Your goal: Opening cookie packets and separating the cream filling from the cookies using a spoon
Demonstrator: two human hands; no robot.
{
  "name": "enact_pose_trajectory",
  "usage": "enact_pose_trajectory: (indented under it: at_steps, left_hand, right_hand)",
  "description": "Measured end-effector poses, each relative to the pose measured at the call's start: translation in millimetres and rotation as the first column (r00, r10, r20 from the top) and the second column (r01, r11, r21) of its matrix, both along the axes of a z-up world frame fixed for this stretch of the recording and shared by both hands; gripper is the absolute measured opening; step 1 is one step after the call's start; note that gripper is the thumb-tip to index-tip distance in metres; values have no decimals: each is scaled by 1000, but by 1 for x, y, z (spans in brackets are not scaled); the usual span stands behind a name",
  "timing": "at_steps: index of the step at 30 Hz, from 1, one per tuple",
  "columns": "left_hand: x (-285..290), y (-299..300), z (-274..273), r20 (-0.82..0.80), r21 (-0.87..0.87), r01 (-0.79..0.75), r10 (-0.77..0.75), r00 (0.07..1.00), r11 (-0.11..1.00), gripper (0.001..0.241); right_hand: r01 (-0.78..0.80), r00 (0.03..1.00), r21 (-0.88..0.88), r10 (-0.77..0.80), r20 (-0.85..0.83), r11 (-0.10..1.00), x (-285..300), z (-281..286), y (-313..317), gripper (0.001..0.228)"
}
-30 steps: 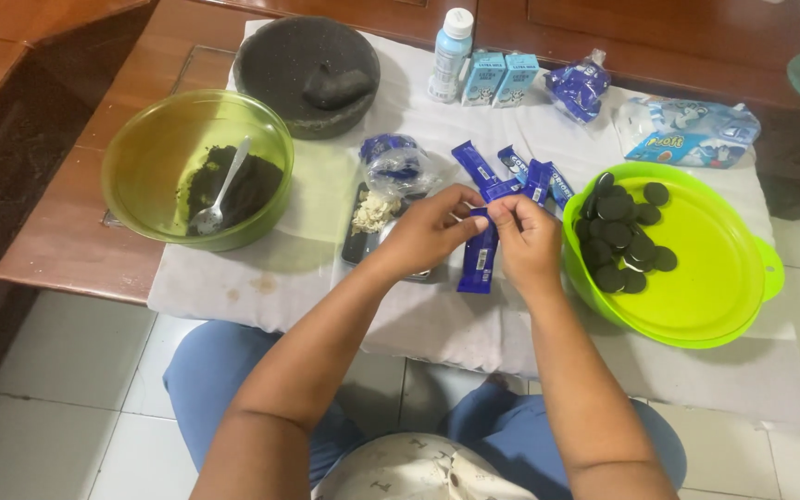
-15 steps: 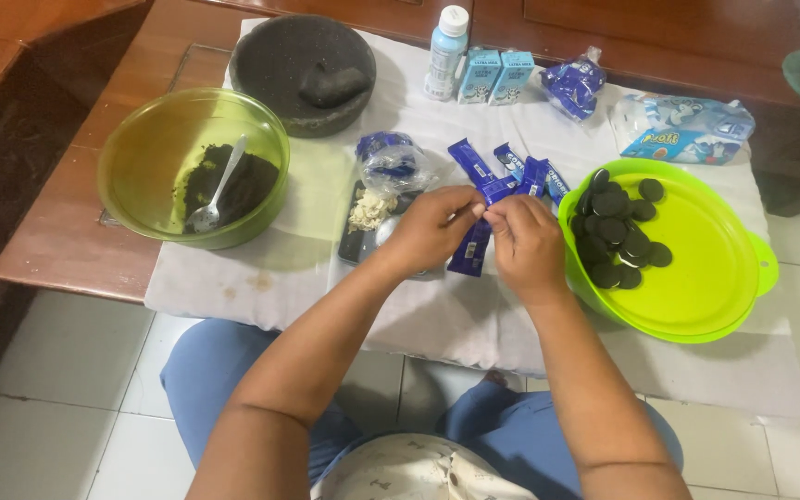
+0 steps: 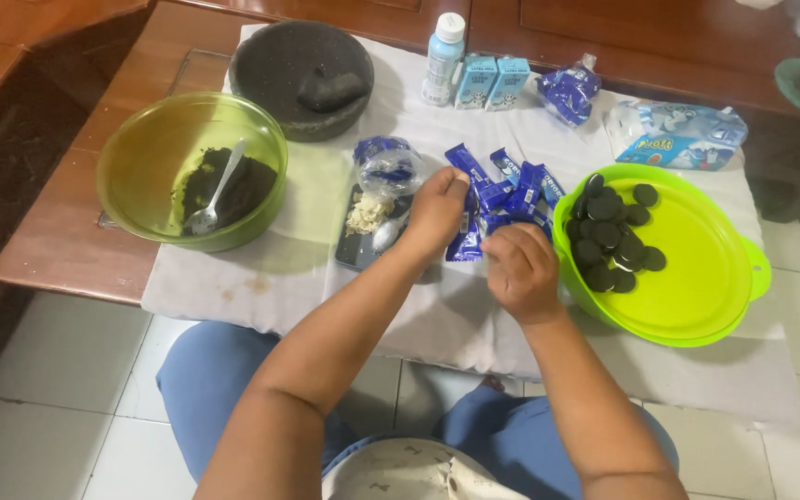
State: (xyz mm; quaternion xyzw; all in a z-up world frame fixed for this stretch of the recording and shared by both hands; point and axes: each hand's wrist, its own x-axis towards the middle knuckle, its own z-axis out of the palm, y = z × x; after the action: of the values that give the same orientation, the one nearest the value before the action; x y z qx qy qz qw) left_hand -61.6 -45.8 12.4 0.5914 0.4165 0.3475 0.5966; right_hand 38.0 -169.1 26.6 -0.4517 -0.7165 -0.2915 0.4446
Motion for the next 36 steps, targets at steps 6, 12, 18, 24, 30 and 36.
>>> enact_pose_trajectory:
  at_steps: [6,12,18,24,30,36]
  left_hand:
    - [15,43,12,68,-81,-142,148,987,987,27]
    - [26,45,12,39,-35,-159,160,986,987,28]
    - [44,23,31,-100,104,-39,49,994,994,30]
    - [118,-2,50,-242,328,229,-153,958,916,31]
    - [175,-15,55,-414,404,379,-204,887,832,34]
    - [184,-13,63,-553,265,452,-250,795,852,32]
  right_hand:
    - [-136,984,-58,128,-125,989,-21,15,-34,13]
    - [-133,970,-131,102,-219,982,-7,15,-41,21]
    - [-14,995,-287,-16,-103,958,-6,36,-44,25]
    - [54,959,-514,-189,-212,856,21,67,-76,14]
    - [302,689,-558,-582,-433,773,52,85,-112,3]
    - [323,658,-537,-593,-464,779,66,82,-119,6]
